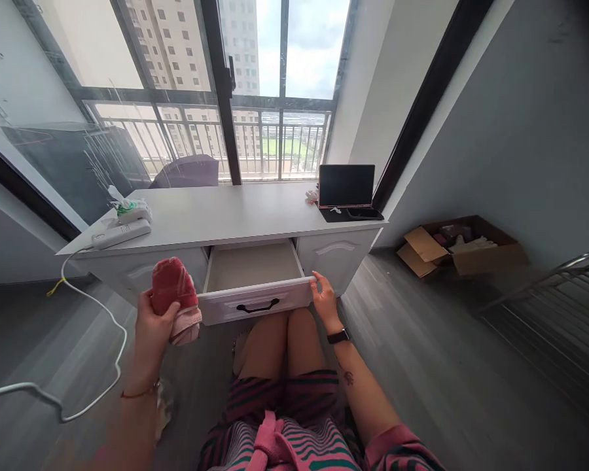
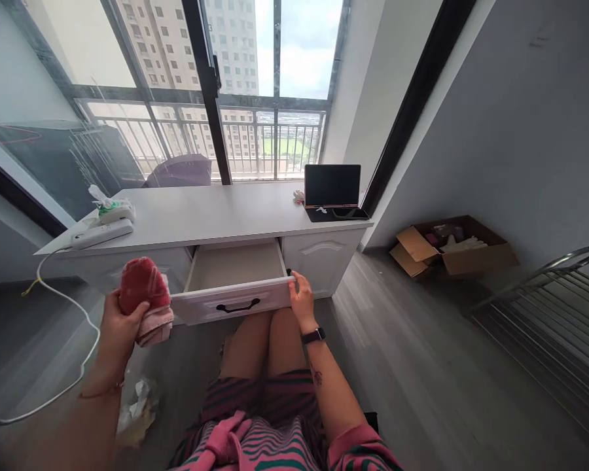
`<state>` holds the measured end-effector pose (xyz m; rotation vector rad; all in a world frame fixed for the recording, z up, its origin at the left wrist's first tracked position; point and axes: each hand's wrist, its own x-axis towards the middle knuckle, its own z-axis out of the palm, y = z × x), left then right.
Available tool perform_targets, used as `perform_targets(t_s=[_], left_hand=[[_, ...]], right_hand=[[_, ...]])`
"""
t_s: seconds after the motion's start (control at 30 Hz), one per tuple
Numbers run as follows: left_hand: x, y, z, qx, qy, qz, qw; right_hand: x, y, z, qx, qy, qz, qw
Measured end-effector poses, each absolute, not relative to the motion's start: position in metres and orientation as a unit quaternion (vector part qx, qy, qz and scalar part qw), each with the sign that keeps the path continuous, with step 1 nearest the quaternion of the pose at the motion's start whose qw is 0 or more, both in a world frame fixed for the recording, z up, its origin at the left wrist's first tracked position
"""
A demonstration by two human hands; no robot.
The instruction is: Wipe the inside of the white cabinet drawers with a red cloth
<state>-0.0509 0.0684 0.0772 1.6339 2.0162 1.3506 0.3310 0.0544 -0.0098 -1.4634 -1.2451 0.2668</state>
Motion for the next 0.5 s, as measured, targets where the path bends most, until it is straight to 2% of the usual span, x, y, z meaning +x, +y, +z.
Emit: perform_targets(t_s=[0.03,0.1,0.17,0.23,0.33,0.5], left_hand=[[-0.049,0.050,0.061,0.498,0.706,0.490,0.115],[-0.040,0.019,0.027,0.413,0.746,0.519,0.065],[-0.027,0.002,-0.003,0.373,0.764,0.526,0.030],[-0.015,0.001,-0.024,0.397,0.765,0.505,0.040],[0.003,0.024,-0.036,0.429,0.758,0.489,0.044],[0.049,0.067,-0.024,0.481,0.733,0.481,0.014]], right_hand=[[0.332,0.058,-0.015,-0.615,-0.522,0.147,0.573],[0.331,0.062,-0.024,-0.602,-0.503,0.191,0.591],[0.330,0.063,-0.029,-0.595,-0.487,0.209,0.604],[0.330,0.064,-0.031,-0.593,-0.470,0.228,0.612],[0.332,0.065,-0.032,-0.599,-0.438,0.258,0.619],[0.336,0.067,-0.034,-0.585,-0.434,0.282,0.624]])
